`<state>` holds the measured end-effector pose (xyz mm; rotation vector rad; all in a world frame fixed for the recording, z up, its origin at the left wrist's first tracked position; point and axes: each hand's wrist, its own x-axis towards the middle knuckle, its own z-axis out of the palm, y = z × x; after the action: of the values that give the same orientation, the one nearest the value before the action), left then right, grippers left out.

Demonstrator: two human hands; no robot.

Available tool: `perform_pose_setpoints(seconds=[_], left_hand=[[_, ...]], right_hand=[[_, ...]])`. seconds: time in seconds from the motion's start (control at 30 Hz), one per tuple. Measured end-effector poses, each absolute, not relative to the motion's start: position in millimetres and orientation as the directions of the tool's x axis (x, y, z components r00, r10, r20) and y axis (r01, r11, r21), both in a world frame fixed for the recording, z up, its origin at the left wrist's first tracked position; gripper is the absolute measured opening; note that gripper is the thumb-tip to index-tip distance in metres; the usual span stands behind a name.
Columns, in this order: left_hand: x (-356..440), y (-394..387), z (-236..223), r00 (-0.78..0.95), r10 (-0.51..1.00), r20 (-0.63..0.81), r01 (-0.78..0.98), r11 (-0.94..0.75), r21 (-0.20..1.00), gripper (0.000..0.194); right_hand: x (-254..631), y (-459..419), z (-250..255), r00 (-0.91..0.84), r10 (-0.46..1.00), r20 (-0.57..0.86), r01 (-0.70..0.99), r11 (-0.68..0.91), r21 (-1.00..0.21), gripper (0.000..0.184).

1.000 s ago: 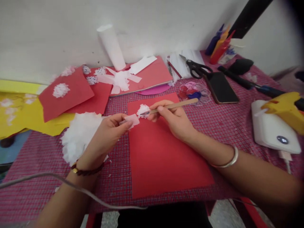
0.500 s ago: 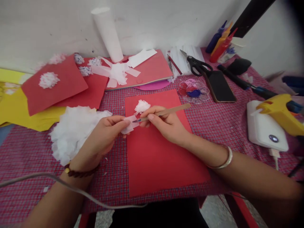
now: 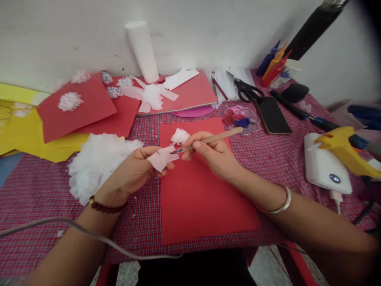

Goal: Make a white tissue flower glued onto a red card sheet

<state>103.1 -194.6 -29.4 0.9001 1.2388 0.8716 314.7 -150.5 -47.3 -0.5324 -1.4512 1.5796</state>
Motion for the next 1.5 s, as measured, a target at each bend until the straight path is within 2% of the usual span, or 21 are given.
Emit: perform_pose_setpoints(seconds=[0.17, 0.37, 0.43, 0.57, 0.67, 0.77, 0.83, 0.9, 0.97, 1.03, 1.13, 1.2, 1.23, 1.3, 1.37, 1.43, 1.5], left_hand=[[111, -198, -31, 0.04, 0.968, -0.247, 0.03, 0.246, 0.969, 0.015], [114, -206, -28, -0.113, 0.992, -0.052, 0.188, 0.073, 0.98, 0.009], [116, -207, -29, -0.122, 0.992, -0.035, 0.094, 0.046, 0.994, 0.007], [123, -204, -30, -0.053, 0.985, -0.165, -0.232, 0.148, 0.961, 0.01], [127, -203, -31, -0.029, 0.985, -0.17, -0.278, 0.155, 0.948, 0.011], [129, -208, -33, -0.068, 0.997, -0.03, -0.137, 0.02, 0.99, 0.009], [131, -212, -34, -0.083, 0.983, 0.164, 0.094, -0.156, 0.983, 0.014], [132, -216, -33, -0.052, 0.929, 0.367, 0.348, -0.328, 0.878, 0.018], [133, -216, -29, -0.025, 0.884, 0.467, 0.488, -0.397, 0.777, 0.019], [133, -212, -22, -0.054, 0.911, 0.41, 0.469, -0.339, 0.816, 0.014], [132, -197, -7, -0.085, 0.989, 0.122, 0.187, -0.105, 0.977, 0.007], [134, -188, 3, -0.037, 0.999, 0.001, 0.009, -0.001, 1.0, 0.006], [136, -185, 7, -0.019, 1.0, -0.004, -0.015, 0.003, 1.0, 0.006], [141, -182, 13, -0.021, 0.997, 0.079, 0.074, -0.077, 0.994, 0.006], [142, -182, 13, -0.004, 0.963, 0.27, 0.294, -0.257, 0.92, 0.009], [138, -181, 7, 0.162, 0.867, 0.471, 0.508, -0.482, 0.714, 0.012], [127, -175, -5, 0.397, 0.743, 0.539, 0.596, -0.655, 0.465, 0.02]], right_hand=[[314, -154, -45, -0.512, 0.822, 0.249, -0.296, 0.103, -0.95, 0.017], [311, -156, -45, -0.502, 0.834, 0.231, -0.317, 0.071, -0.946, 0.015], [310, -156, -44, -0.5, 0.831, 0.243, -0.342, 0.068, -0.937, 0.014], [310, -156, -43, -0.494, 0.827, 0.266, -0.349, 0.092, -0.933, 0.012], [311, -157, -42, -0.487, 0.837, 0.25, -0.304, 0.105, -0.947, 0.016], [309, -161, -40, -0.448, 0.864, 0.232, -0.233, 0.138, -0.963, 0.027], [307, -164, -39, -0.406, 0.891, 0.201, -0.177, 0.139, -0.974, 0.038], [304, -167, -38, -0.382, 0.914, 0.137, -0.165, 0.079, -0.983, 0.04], [303, -166, -37, -0.4, 0.913, 0.077, -0.221, -0.015, -0.975, 0.03], [305, -162, -35, -0.453, 0.889, 0.066, -0.299, -0.082, -0.951, 0.02], [309, -151, -29, -0.497, 0.859, 0.121, -0.37, -0.084, -0.925, 0.022], [310, -146, -25, -0.464, 0.875, 0.137, -0.381, -0.057, -0.923, 0.025], [310, -144, -23, -0.432, 0.893, 0.127, -0.38, -0.052, -0.924, 0.026], [309, -142, -21, -0.366, 0.928, 0.073, -0.378, -0.077, -0.922, 0.028], [307, -143, -22, -0.341, 0.94, -0.007, -0.4, -0.152, -0.904, 0.029], [306, -142, -24, -0.393, 0.915, -0.094, -0.434, -0.275, -0.858, 0.03], [308, -139, -29, -0.467, 0.867, -0.173, -0.456, -0.403, -0.794, 0.029]])
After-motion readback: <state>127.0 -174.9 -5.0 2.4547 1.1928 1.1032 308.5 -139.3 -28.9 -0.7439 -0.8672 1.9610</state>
